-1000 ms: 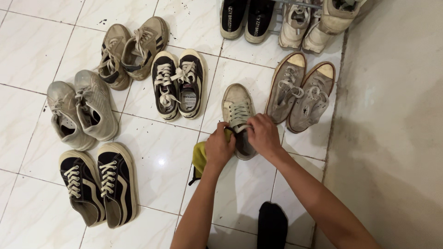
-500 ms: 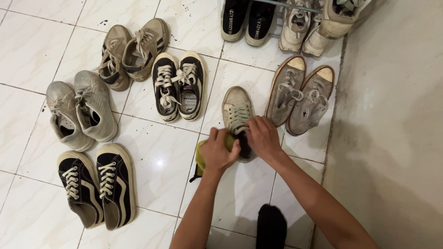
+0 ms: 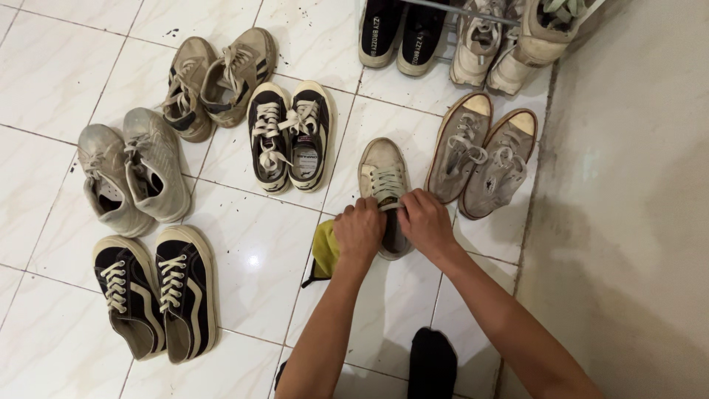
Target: The person wipes a pair of beige sneakers with a yellow cloth, focusing on the toe and sides. They place the cleaned shoe on a white metal shoe rack and then pick up another shoe to continue wiping.
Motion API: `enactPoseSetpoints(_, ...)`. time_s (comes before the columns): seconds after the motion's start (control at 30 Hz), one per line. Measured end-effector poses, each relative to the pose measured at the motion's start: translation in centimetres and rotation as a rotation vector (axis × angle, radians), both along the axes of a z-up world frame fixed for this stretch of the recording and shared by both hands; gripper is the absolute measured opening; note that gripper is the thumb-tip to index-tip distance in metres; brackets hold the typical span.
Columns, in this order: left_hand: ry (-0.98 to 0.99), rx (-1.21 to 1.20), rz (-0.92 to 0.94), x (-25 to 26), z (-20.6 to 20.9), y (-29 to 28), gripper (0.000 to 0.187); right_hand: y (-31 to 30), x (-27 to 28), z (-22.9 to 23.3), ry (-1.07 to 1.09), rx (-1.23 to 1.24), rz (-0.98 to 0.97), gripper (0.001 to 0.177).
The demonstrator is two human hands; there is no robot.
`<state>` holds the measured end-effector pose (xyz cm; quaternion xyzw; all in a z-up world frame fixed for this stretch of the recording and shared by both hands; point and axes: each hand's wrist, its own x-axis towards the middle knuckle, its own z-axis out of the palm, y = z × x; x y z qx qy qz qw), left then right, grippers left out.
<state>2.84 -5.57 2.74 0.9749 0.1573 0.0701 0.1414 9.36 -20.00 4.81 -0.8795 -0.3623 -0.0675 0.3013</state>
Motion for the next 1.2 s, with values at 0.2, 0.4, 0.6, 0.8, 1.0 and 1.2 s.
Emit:
enactPoseSetpoints(0.2,0.055,-0.063,-0.039,-0.7,0.4,0.7,0.04,0.1,-0.6,-0.3,0.015,0.056,-0.088,0.009)
enactPoseSetpoints(0.4,-0.04,0.008,-0.073,-0.5,0.1,0.5,0.014,-0.9,-1.0,-0.6,0.084,0.175,-0.162,0.009)
enactPoseSetpoints(0.6,-0.023,-0.014,-0.035,-1.0,-0.7,0.4,0.026,-1.0,-1.3,-0.8,0.121,0.146,-0.157,0.012)
enactPoseSetpoints(0.8,0.244,-0.252,0.133,-0.7,1.0,0.5,0.041,-1.3,-1.2,-2.0,0.458,-0.017,-0.38,0.038)
enactPoseSetpoints(1.0,0.331,-0.316,0.139,0.2,2.9,0.7,0.05,-1.2,-1.2,-3.9,0.436,-0.028,-0.322,0.018)
enactPoseSetpoints(1.2,0.19,-0.464,0.215,-0.4,4.7,0.9,0.04,-1.0,-0.5,-0.9,0.373,0.076,-0.34,0.018)
